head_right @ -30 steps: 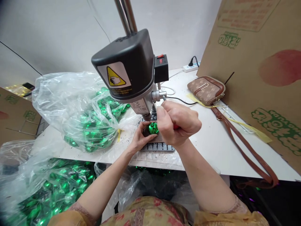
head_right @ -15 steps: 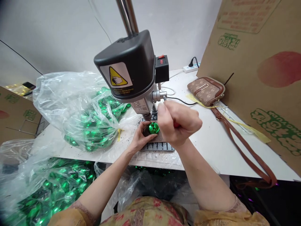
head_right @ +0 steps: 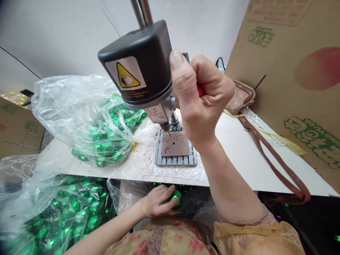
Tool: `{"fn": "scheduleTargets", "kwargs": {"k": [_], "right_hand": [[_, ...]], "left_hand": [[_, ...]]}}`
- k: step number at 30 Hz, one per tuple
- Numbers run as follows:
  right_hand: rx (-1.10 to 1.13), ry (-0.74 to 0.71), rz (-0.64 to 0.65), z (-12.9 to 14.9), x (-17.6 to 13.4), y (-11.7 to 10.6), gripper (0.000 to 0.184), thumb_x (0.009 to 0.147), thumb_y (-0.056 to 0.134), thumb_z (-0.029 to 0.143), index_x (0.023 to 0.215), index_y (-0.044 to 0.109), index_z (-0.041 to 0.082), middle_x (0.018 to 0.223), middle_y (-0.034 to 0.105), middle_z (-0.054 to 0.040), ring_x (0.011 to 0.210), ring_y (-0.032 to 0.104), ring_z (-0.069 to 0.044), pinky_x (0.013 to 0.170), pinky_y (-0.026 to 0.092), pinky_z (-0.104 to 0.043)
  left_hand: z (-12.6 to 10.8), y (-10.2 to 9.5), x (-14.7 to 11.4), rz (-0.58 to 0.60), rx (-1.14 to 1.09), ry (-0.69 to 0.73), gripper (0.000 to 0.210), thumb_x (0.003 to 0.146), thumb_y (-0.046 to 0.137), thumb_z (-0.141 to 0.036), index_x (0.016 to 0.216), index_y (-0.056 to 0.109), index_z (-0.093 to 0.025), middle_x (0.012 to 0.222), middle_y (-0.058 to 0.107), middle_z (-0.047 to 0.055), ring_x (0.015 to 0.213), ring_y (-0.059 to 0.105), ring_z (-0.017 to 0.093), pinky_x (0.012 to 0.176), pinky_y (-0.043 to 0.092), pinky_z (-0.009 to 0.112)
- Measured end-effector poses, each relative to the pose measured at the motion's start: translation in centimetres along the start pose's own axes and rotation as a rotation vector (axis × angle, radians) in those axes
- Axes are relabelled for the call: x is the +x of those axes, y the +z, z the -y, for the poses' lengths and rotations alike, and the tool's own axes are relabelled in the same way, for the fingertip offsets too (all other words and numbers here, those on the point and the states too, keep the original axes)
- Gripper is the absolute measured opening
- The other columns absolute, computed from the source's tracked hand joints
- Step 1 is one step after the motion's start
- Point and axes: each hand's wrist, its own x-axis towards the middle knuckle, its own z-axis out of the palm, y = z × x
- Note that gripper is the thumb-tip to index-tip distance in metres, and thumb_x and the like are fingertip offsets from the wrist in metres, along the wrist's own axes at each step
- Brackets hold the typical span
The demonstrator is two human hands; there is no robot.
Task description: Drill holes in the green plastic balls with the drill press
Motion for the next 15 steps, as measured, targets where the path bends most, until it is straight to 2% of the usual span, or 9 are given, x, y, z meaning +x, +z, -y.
{"fn": "scheduleTargets", "kwargs": {"k": [2, 5, 7, 8, 9, 11, 13, 14, 15], "right_hand": [[0.021, -0.006, -0.004, -0.2, 0.0, 0.0, 0.045, 0.091, 0.060, 0.015, 0.059, 0.031, 0.023, 0.047, 0.033, 0.0073, 0.041, 0.030, -0.005, 0.044, 0.028, -0.027], [0.077, -0.032, -0.017, -0.5, 0.1, 0.0, 0.043, 0.090, 0.062, 0.017, 0.058, 0.033, 0.023, 0.047, 0.034, 0.0071, 0.041, 0.029, -0.005, 0.044, 0.024, -0.029], [0.088, -0.042, -0.019, -0.5, 0.1, 0.0, 0.044, 0.089, 0.064, 0.019, 0.057, 0.033, 0.022, 0.047, 0.034, 0.0066, 0.041, 0.030, -0.005, 0.044, 0.022, -0.029], [0.085, -0.039, -0.017, -0.4, 0.1, 0.0, 0.045, 0.089, 0.065, 0.020, 0.057, 0.033, 0.022, 0.047, 0.034, 0.0063, 0.041, 0.030, -0.005, 0.044, 0.022, -0.029], [0.079, -0.031, -0.012, -0.3, 0.0, -0.1, 0.046, 0.089, 0.065, 0.020, 0.056, 0.033, 0.021, 0.047, 0.034, 0.0060, 0.041, 0.031, -0.005, 0.044, 0.023, -0.029], [0.068, -0.015, -0.018, -0.1, -0.1, -0.1, 0.046, 0.089, 0.063, 0.018, 0.056, 0.032, 0.021, 0.047, 0.034, 0.0059, 0.042, 0.032, -0.005, 0.044, 0.024, -0.028], [0.042, -0.002, -0.035, -0.1, -0.3, -0.2, 0.046, 0.090, 0.062, 0.017, 0.056, 0.031, 0.020, 0.047, 0.034, 0.0058, 0.042, 0.032, -0.004, 0.045, 0.024, -0.028], [0.032, -0.006, -0.041, -0.1, -0.3, -0.2, 0.046, 0.090, 0.062, 0.018, 0.056, 0.031, 0.020, 0.047, 0.033, 0.0057, 0.042, 0.032, -0.005, 0.045, 0.024, -0.029], [0.026, -0.013, -0.042, -0.2, -0.4, -0.3, 0.047, 0.090, 0.063, 0.019, 0.055, 0.031, 0.021, 0.046, 0.033, 0.0055, 0.041, 0.032, -0.005, 0.044, 0.024, -0.030]], "left_hand": [[0.0, 1.5, -1.0, 0.234, 0.095, -0.132, 0.036, 0.087, 0.074, -0.037, 0.123, 0.069, -0.032, 0.123, 0.074, 0.013, 0.091, 0.074, 0.028, 0.078, 0.061, 0.042], [-0.3, 1.8, -0.8, 0.434, 0.167, -0.370, 0.042, 0.083, 0.072, -0.020, 0.124, 0.069, -0.028, 0.126, 0.073, 0.013, 0.108, 0.072, 0.034, 0.088, 0.060, 0.046], [-0.8, 0.2, 0.0, 0.462, 0.021, -0.316, 0.033, 0.079, 0.069, -0.014, 0.110, 0.073, -0.025, 0.112, 0.077, 0.009, 0.098, 0.074, 0.030, 0.081, 0.060, 0.039], [-0.9, -1.1, 0.7, 0.391, -0.080, -0.247, 0.028, 0.079, 0.065, -0.012, 0.102, 0.074, -0.025, 0.103, 0.078, 0.007, 0.090, 0.075, 0.026, 0.076, 0.060, 0.035], [-1.0, -2.8, 1.5, 0.255, -0.165, -0.187, 0.025, 0.079, 0.061, -0.011, 0.095, 0.074, -0.025, 0.096, 0.078, 0.006, 0.084, 0.075, 0.023, 0.072, 0.059, 0.032], [-0.2, -6.8, 3.8, -0.163, -0.215, -0.169, 0.025, 0.082, 0.054, -0.009, 0.085, 0.073, -0.024, 0.087, 0.077, 0.004, 0.081, 0.074, 0.020, 0.070, 0.058, 0.030], [2.2, -11.0, 6.9, -0.525, -0.110, -0.305, 0.026, 0.085, 0.052, -0.007, 0.077, 0.070, -0.024, 0.080, 0.075, 0.003, 0.078, 0.072, 0.020, 0.072, 0.056, 0.031], [3.9, -12.9, 8.7, -0.634, -0.046, -0.394, 0.025, 0.085, 0.052, -0.007, 0.075, 0.069, -0.023, 0.076, 0.073, 0.002, 0.074, 0.070, 0.019, 0.073, 0.056, 0.032], [5.9, -14.5, 10.6, -0.685, 0.011, -0.483, 0.024, 0.084, 0.052, -0.006, 0.074, 0.069, -0.021, 0.073, 0.071, 0.002, 0.070, 0.068, 0.019, 0.075, 0.055, 0.032]]}}
